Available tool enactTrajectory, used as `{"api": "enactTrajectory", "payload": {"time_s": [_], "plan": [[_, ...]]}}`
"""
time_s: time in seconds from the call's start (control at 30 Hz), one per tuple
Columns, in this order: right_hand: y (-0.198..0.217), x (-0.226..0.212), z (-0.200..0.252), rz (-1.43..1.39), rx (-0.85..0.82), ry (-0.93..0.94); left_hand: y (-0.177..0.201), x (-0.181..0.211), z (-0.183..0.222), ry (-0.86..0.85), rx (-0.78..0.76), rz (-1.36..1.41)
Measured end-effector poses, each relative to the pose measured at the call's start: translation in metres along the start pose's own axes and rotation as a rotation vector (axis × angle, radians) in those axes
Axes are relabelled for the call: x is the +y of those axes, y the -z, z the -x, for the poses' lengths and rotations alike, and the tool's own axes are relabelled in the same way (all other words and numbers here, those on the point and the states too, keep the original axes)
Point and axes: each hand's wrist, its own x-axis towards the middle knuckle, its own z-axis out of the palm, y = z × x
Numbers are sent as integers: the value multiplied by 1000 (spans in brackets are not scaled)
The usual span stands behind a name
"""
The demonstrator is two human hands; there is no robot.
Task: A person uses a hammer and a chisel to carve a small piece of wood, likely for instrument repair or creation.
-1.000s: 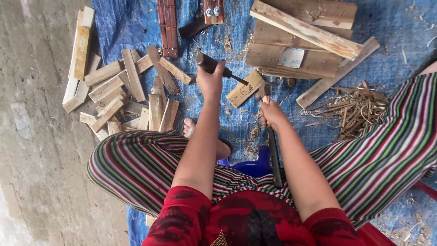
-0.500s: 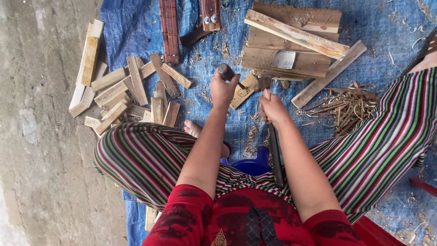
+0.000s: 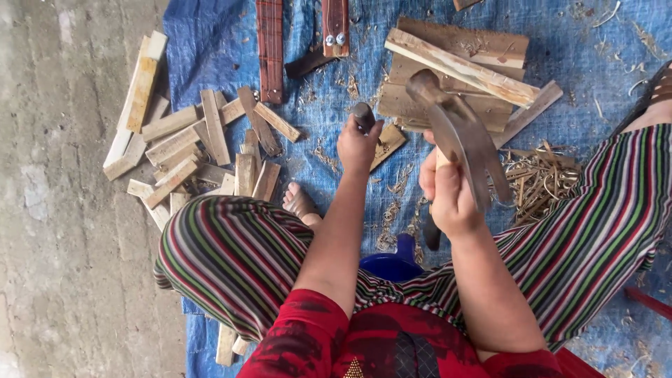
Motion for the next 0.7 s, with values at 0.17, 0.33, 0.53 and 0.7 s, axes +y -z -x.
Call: {"api": "enactTrajectory", "payload": {"time_s": [0.17,0.33,0.53,0.7], "plan": [[-20,18,-15,112,-47,157,-45,-13,2,-56,122,-45],[-15,73,2,418,-257,-199,-61,-13,10,-227,205,-91],[0,38,1,144,-118,-275,-61,-27,-1,-292,264,-135],[-8,25,-10,206,-141,-131,-46,-22,-3,-320,207,-115]]}}
